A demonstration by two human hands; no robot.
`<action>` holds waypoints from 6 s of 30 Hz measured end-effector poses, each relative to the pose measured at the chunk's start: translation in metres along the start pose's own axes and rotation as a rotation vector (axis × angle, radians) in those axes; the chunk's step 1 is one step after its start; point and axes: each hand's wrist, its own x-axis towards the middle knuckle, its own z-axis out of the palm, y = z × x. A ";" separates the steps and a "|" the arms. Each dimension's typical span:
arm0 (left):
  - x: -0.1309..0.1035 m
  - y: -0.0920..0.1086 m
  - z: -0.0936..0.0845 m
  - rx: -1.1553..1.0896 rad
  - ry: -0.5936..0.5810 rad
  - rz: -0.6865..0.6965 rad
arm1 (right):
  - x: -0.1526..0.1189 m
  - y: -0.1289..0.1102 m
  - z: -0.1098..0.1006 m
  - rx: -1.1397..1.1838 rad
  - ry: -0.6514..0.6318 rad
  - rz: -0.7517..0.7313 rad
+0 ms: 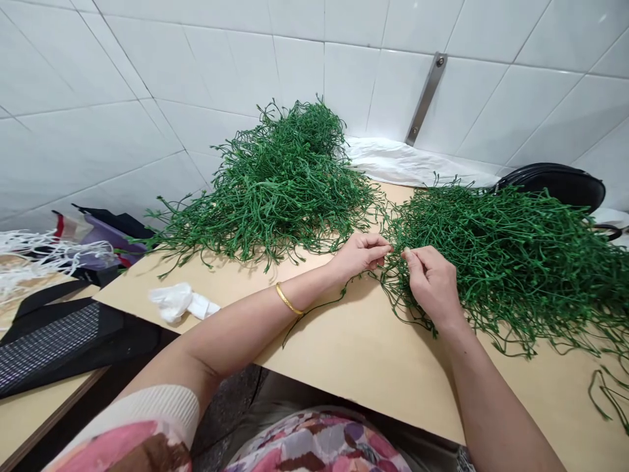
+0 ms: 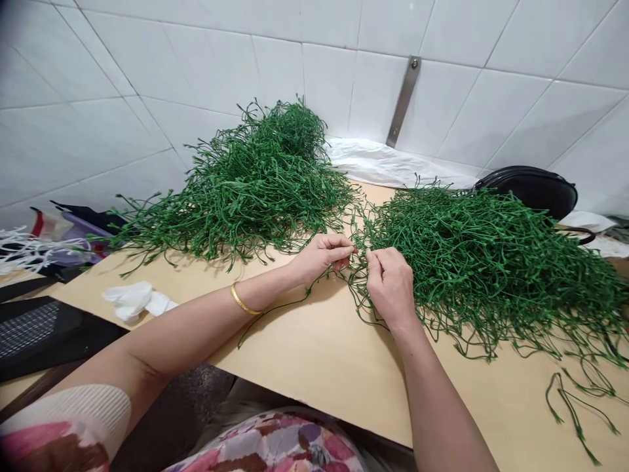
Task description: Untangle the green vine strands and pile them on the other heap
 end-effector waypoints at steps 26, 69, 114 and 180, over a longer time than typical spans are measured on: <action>-0.009 0.000 0.015 -0.148 0.009 -0.069 | 0.000 -0.002 0.008 0.572 0.050 0.271; -0.002 0.001 0.008 0.181 0.175 0.130 | -0.007 -0.019 -0.010 0.778 -0.580 0.115; 0.006 0.004 -0.005 -0.165 0.191 -0.291 | 0.001 -0.011 -0.029 0.223 0.293 0.071; 0.011 0.102 0.069 -0.286 0.146 0.006 | -0.027 -0.034 0.009 0.195 -0.681 -0.190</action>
